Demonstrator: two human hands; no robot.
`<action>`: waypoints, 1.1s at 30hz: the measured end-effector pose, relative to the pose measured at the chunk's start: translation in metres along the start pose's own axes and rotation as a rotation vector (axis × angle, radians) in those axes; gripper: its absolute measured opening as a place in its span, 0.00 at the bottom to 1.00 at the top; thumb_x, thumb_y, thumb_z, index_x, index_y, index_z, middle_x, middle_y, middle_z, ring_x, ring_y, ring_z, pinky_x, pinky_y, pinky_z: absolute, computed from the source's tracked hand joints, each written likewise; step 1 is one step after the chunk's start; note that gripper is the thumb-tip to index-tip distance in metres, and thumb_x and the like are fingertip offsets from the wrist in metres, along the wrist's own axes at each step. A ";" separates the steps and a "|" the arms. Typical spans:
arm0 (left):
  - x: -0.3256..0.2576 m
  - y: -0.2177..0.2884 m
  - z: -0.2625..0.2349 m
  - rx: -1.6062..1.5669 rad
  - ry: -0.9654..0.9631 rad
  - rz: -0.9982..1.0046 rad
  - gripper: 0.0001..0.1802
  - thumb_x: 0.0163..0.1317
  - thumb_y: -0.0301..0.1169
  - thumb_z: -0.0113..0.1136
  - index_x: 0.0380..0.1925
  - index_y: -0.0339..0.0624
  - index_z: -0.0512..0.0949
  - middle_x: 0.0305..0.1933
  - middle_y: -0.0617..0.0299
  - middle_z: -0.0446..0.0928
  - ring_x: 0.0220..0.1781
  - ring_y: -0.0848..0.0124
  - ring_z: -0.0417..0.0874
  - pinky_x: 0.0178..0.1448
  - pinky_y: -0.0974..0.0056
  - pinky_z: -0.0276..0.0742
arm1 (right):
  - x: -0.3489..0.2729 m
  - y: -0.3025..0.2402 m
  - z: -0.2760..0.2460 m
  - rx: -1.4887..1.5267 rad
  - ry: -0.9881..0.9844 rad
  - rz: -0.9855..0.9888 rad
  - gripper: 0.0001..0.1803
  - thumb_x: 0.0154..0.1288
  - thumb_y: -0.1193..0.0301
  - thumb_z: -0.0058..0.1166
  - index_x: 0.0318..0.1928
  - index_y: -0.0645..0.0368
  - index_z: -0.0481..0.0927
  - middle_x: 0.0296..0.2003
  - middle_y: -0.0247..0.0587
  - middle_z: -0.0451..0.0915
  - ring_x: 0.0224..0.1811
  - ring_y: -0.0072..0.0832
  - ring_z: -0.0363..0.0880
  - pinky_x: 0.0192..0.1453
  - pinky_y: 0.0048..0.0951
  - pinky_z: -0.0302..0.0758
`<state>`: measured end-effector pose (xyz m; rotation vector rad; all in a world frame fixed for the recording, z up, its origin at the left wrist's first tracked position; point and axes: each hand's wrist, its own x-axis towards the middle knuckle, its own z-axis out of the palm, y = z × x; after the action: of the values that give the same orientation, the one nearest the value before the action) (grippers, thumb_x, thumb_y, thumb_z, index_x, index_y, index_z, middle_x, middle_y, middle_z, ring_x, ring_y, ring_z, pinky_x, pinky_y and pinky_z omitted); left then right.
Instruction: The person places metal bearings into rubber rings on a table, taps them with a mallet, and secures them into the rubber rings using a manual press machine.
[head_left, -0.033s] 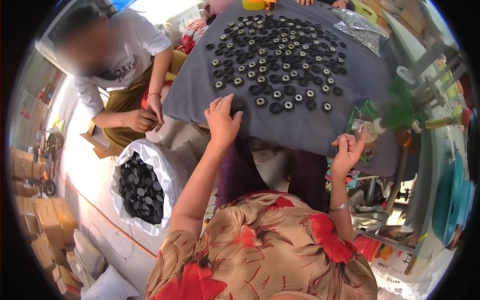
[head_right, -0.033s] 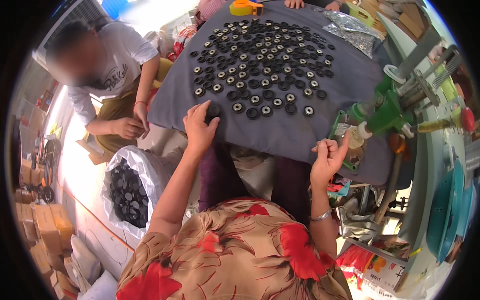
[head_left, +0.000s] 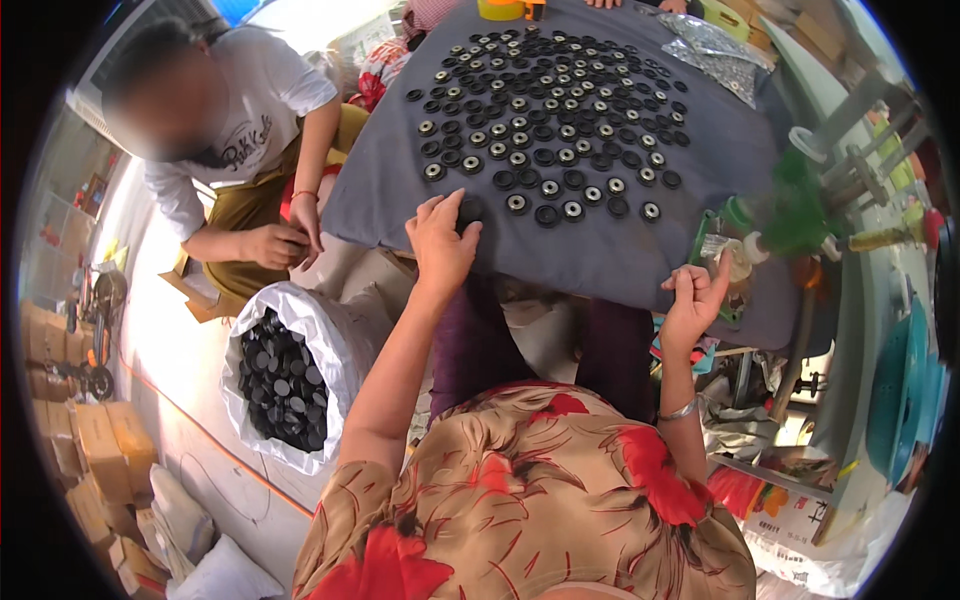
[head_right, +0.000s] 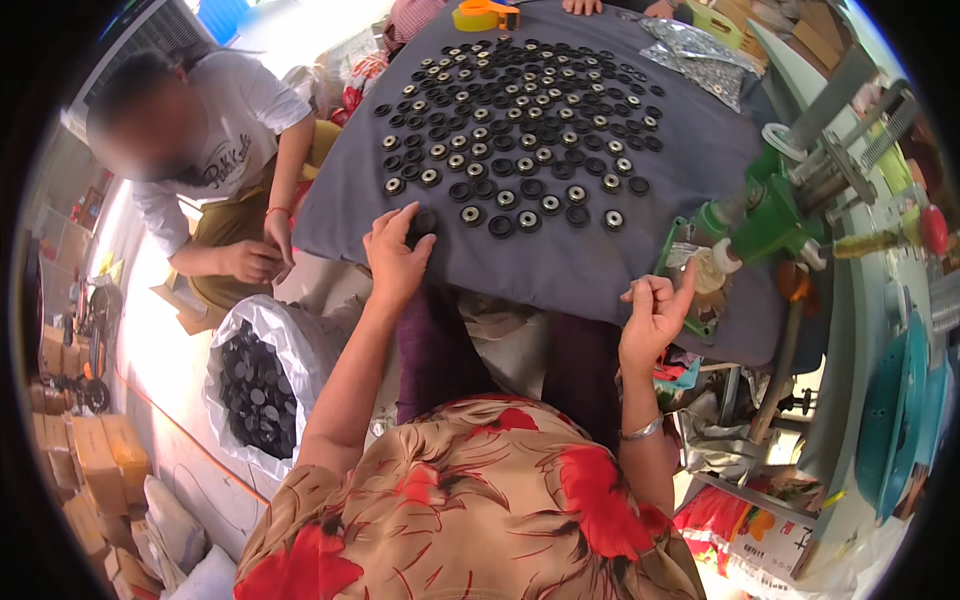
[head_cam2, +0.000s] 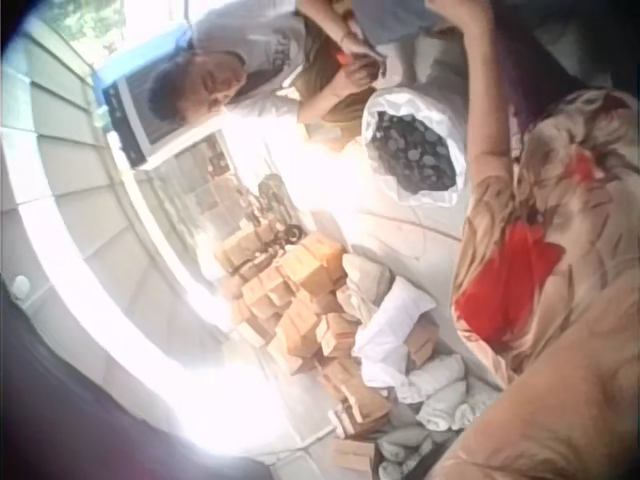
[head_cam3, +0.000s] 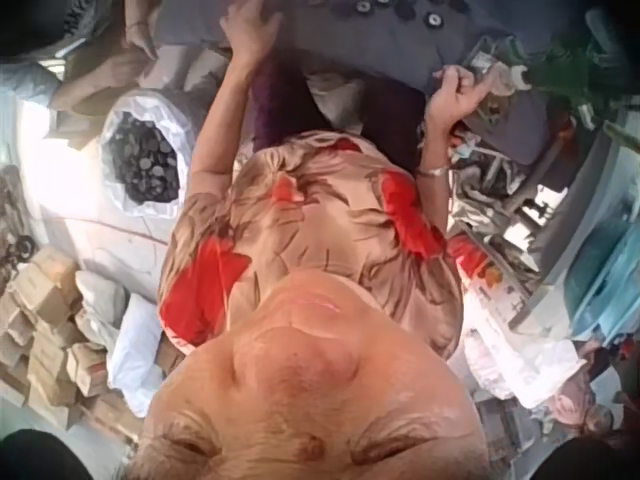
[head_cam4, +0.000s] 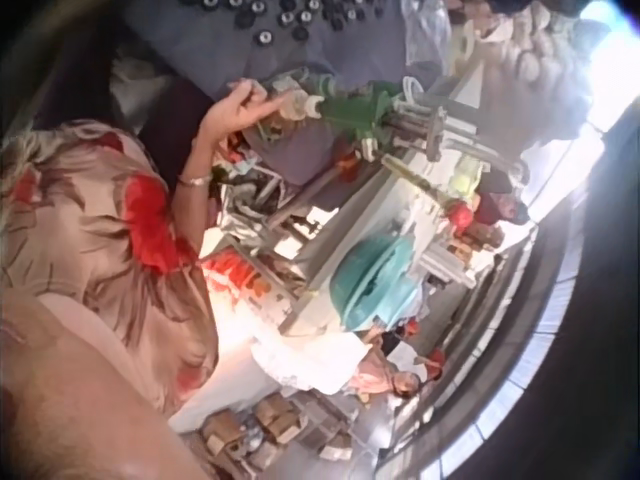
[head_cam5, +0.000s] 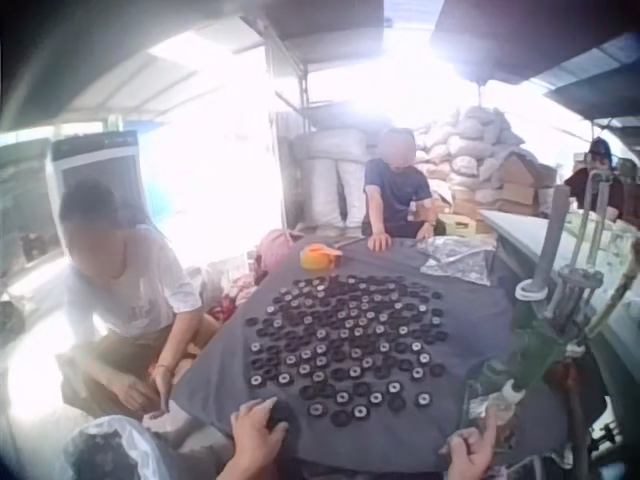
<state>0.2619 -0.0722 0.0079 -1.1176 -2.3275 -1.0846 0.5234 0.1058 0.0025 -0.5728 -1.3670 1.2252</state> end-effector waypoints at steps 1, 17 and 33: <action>0.001 -0.003 0.002 -0.001 -0.058 -0.047 0.27 0.45 0.27 0.69 0.50 0.43 0.78 0.51 0.57 0.79 0.58 0.60 0.74 0.59 0.54 0.65 | 0.000 -0.001 -0.001 -0.009 0.018 -0.001 0.37 0.66 0.83 0.46 0.72 0.65 0.46 0.30 0.36 0.74 0.29 0.19 0.71 0.37 0.22 0.74; 0.020 0.211 0.105 -0.832 -0.438 0.247 0.44 0.46 0.23 0.70 0.67 0.45 0.63 0.43 0.55 0.82 0.42 0.67 0.82 0.52 0.63 0.75 | -0.022 -0.063 -0.073 -0.064 0.118 -0.006 0.37 0.66 0.83 0.46 0.72 0.62 0.48 0.30 0.35 0.74 0.29 0.18 0.72 0.36 0.19 0.73; 0.016 0.259 0.163 -0.822 -0.610 0.255 0.48 0.45 0.26 0.71 0.67 0.35 0.58 0.46 0.57 0.83 0.52 0.56 0.78 0.56 0.56 0.73 | 0.112 -0.182 -0.119 -0.425 0.405 -0.477 0.22 0.70 0.74 0.46 0.62 0.70 0.67 0.41 0.43 0.80 0.39 0.23 0.77 0.47 0.24 0.75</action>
<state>0.4562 0.1629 0.0387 -2.2309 -2.0243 -1.8656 0.6646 0.1825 0.1867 -0.6930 -1.3140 0.4043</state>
